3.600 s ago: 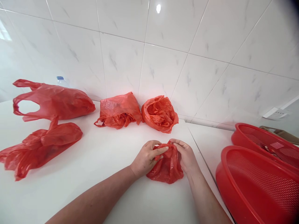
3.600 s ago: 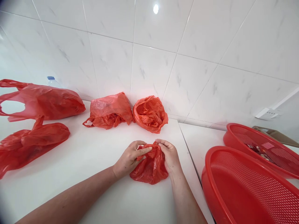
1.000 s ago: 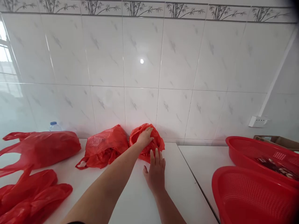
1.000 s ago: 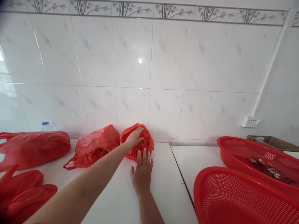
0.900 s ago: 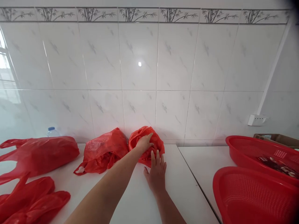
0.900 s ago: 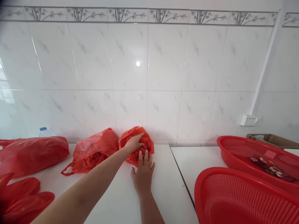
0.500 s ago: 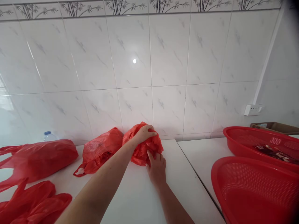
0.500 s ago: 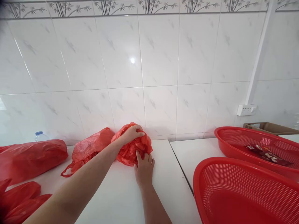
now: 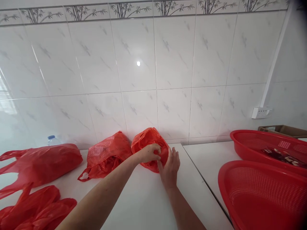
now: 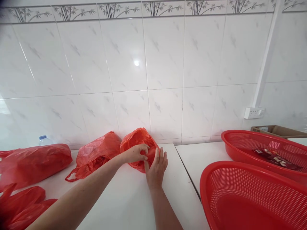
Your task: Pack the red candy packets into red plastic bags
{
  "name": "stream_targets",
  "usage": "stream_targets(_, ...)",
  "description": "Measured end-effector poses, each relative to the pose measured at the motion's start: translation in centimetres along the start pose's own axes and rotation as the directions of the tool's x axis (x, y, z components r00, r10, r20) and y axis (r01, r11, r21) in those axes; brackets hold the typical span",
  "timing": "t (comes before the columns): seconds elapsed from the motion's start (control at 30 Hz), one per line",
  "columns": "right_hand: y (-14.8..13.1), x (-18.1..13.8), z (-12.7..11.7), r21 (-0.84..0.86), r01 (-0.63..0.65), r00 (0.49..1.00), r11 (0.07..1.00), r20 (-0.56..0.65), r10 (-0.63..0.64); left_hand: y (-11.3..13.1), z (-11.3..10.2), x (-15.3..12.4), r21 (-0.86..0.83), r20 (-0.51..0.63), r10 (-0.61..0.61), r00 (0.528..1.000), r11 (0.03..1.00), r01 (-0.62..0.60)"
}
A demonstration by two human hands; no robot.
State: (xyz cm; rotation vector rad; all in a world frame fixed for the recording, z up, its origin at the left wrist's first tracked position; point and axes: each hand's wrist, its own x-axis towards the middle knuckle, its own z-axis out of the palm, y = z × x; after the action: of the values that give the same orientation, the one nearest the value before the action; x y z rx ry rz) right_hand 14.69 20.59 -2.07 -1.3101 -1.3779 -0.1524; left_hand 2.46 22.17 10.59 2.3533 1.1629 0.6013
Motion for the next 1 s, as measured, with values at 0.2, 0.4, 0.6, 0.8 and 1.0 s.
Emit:
stream_targets(0.2, 1.0, 0.9, -0.6, 0.502, -0.353, 0.935, 0.789, 0.228, 0.273, -0.6, 1.6, -1.1, 0.039, -0.017, 0.044, 0.999, 0.998, -0.043)
stream_targets(0.4, 2.2, 1.3, -0.7, 0.607, -0.631, 0.774, 0.482, 0.449, 0.447, -3.6, 3.9, 1.7, 0.206, -0.1, -0.034, 0.994, 0.977, 0.054)
stream_targets(0.6, 5.7, 2.3, -1.5, 0.774, -0.617, 0.684, 0.144, 0.436, 0.585, -6.5, 6.2, 4.2, 0.323, -0.156, -0.111, 0.981, 0.933, 0.157)
stream_targets(0.8, 6.8, 2.3, -3.2, 0.806, -0.589, 0.659, -0.049, 0.515, 0.548, -7.3, 5.5, 4.8, 0.339, -0.177, -0.105, 0.979, 0.927, 0.161)
stream_targets(1.0, 5.2, 2.1, -3.3, 0.748, -0.656, 0.669, -0.098, 0.637, 0.382, -3.6, 4.5, 0.8, 0.423, -0.346, 0.154, 0.926, 0.906, 0.008)
